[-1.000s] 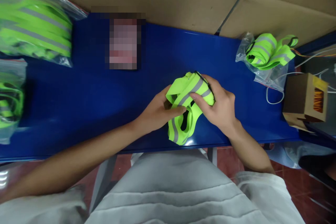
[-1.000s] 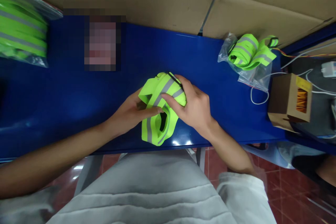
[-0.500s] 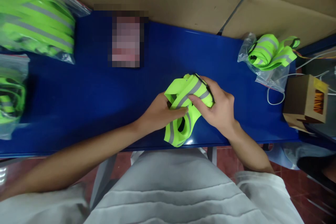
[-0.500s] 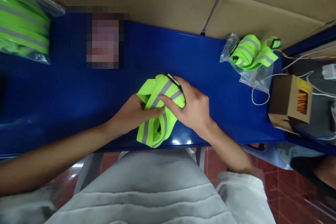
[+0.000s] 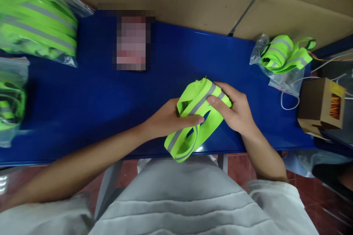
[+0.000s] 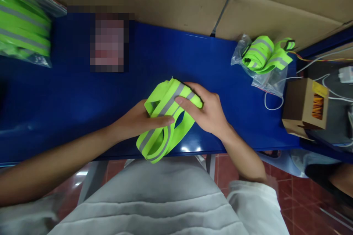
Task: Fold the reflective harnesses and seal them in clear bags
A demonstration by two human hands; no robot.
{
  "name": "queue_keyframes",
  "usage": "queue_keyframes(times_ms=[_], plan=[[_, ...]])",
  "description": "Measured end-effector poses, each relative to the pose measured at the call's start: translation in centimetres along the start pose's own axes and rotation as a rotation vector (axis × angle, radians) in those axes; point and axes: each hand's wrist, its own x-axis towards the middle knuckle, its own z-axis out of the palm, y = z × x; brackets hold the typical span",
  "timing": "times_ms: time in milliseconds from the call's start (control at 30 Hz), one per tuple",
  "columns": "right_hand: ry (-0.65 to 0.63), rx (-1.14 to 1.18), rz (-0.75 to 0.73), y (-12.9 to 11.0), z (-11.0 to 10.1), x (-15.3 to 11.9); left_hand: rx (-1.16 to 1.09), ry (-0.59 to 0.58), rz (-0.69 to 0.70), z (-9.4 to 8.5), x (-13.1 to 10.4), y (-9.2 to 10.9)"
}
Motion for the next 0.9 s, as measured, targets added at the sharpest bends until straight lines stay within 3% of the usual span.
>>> queue_keyframes(times_ms=[200,400,533,733,900], plan=[[-0.067,0.288,0.142,0.3,-0.3,0.5,-0.047,-0.064,0.006,-0.3,0.3,0.2],[-0.023,0.274,0.168,0.5,-0.2,0.3,0.009,-0.13,0.095,-0.4,0.2,-0.1],[0.022,0.145,0.07,0.5,-0.5,0.1,-0.103,-0.265,0.037,-1.6,-0.2,0.5],[0.084,0.036,0.002,0.5,-1.3,0.0,-0.077,-0.018,0.103,-2.7,0.4,1.1],[-0.029,0.242,0.13,1.8,-0.7,0.2,0.102,0.005,0.094,-1.7,0.5,0.7]])
